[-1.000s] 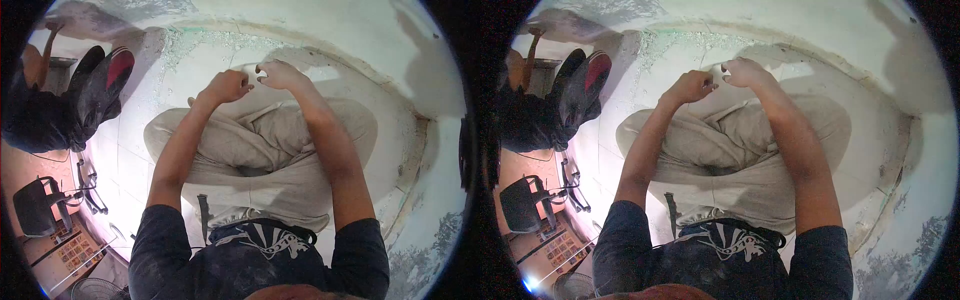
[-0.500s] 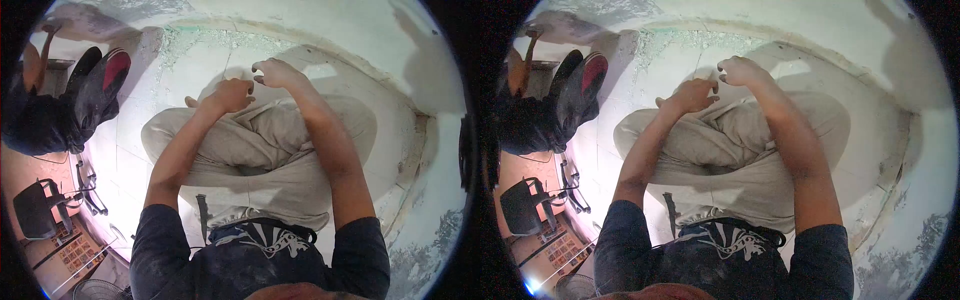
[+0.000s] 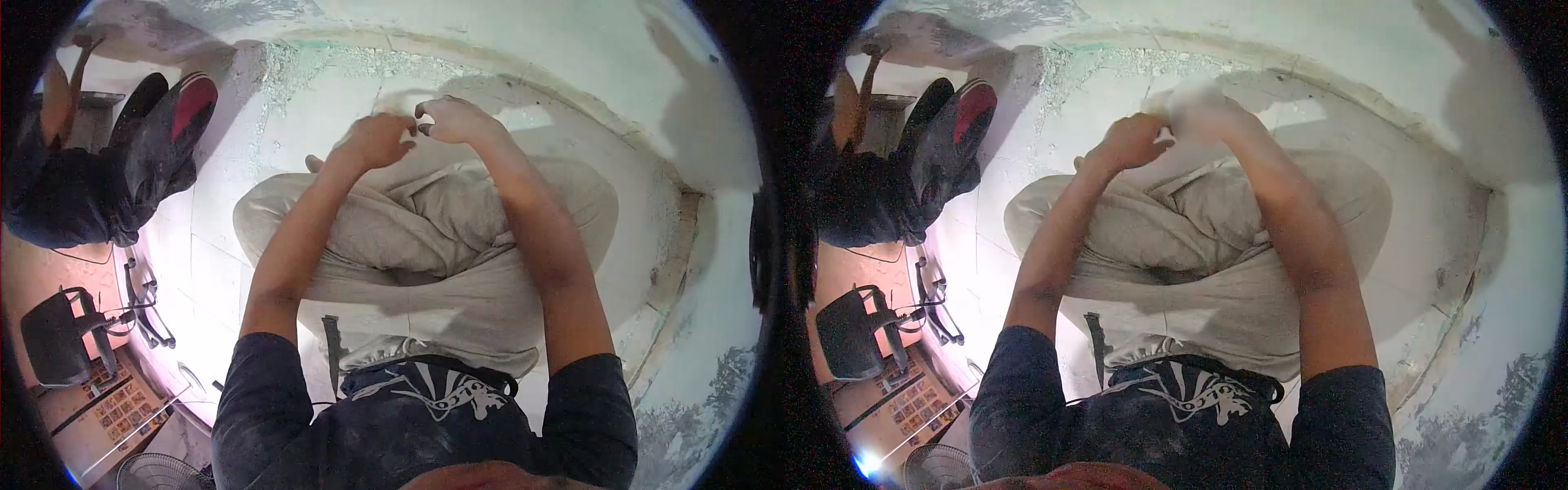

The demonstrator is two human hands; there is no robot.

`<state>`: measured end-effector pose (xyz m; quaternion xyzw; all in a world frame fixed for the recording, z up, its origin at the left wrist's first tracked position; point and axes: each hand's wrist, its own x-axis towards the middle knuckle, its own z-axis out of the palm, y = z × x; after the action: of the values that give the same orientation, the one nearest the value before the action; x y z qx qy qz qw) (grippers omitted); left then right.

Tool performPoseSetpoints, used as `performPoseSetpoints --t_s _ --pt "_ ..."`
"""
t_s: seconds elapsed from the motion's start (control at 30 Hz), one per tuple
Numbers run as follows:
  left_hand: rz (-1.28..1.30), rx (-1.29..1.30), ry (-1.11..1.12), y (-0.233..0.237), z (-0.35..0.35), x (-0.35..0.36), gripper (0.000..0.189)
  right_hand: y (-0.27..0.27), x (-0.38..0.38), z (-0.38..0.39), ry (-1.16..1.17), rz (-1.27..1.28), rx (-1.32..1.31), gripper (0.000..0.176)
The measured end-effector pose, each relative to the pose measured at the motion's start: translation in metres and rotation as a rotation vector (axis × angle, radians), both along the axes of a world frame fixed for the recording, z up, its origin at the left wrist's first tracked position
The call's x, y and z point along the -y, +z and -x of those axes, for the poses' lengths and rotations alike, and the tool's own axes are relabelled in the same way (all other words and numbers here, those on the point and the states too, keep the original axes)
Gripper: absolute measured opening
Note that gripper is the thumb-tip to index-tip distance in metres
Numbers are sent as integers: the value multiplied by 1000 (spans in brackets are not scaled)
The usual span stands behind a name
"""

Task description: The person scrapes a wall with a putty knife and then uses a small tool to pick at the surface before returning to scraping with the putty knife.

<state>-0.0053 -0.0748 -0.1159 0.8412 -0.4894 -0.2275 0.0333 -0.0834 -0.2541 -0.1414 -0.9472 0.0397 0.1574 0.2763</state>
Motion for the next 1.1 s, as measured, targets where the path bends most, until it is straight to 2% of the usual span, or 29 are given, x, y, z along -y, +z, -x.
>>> performPoseSetpoints --t_s 0.1,0.2,0.23,0.3,0.37,0.53,0.63,0.77,0.87,0.97,1.03,1.1 --pt "23 -121 -115 -8 0 5 27 -2 0 2 32 14 -24 40" --pt "-59 123 16 -30 -28 5 30 -20 2 2 31 35 52 39" --pt "-58 123 18 -33 -38 2 30 -20 1 2 26 22 103 39" --pt "-120 158 195 -31 -50 -6 32 -12 1 5 47 24 65 38" --pt "-92 197 171 -26 -45 -14 32 3 -1 4 68 25 37 38" --pt "-12 -18 -14 7 -1 -2 33 22 -5 7 25 12 -88 37" --pt "32 -132 -120 0 -4 -4 34 12 -4 7 -2 4 8 35" --pt "-9 83 34 -31 -45 -10 30 -7 -2 0 29 23 15 38" --pt "65 213 125 -37 -62 -19 30 -6 -3 1 74 46 30 41" --pt "152 205 101 -1 -42 -15 30 -3 -3 4 30 43 29 42" --pt "13 -33 105 26 -23 -8 34 -4 -3 4 35 42 38 41" --pt "86 -68 69 11 -23 -14 32 -4 -3 3 61 52 52 41"
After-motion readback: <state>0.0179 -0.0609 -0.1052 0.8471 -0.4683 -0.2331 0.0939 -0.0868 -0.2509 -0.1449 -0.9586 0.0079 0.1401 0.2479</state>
